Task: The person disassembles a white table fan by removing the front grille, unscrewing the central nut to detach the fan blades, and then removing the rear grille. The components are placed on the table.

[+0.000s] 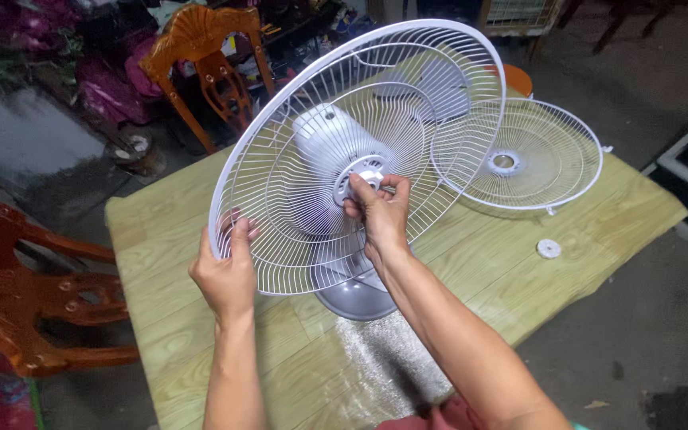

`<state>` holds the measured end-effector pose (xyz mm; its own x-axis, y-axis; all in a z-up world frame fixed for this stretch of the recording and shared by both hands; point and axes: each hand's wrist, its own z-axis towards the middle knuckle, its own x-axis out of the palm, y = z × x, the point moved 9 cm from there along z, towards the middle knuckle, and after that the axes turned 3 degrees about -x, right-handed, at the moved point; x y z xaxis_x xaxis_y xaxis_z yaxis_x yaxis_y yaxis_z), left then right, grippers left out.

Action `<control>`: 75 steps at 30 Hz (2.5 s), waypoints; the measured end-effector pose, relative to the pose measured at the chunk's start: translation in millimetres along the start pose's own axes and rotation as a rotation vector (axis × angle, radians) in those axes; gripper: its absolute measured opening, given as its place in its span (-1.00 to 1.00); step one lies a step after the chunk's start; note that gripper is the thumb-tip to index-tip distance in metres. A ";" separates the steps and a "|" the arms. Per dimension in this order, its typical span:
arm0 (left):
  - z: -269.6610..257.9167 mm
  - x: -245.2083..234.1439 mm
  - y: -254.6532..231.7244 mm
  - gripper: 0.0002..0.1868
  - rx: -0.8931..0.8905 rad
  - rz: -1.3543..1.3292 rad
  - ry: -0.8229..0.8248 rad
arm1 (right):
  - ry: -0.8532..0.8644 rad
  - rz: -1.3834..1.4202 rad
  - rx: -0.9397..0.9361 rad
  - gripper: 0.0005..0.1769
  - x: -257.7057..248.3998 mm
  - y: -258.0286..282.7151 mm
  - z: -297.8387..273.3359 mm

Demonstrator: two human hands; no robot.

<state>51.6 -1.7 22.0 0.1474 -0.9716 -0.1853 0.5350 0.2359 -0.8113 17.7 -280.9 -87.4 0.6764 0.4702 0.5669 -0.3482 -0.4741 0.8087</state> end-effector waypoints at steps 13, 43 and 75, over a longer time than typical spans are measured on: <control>7.4 0.0 2.7 -0.84 -0.034 0.077 0.005 | 0.018 -0.120 -0.126 -0.44 2.3 10.8 -5.0; 9.6 3.0 9.5 -0.80 -0.035 -0.092 0.034 | 0.177 -0.834 -0.694 -0.41 20.2 62.1 -39.5; 12.9 3.4 4.1 -0.82 -0.022 0.052 0.040 | 0.401 -0.380 0.254 -0.43 2.0 13.5 5.6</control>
<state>65.1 -3.8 25.2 0.1406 -0.9581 -0.2494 0.5092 0.2860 -0.8118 18.0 -290.5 -76.2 0.4088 0.8615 0.3011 0.0687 -0.3580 0.9312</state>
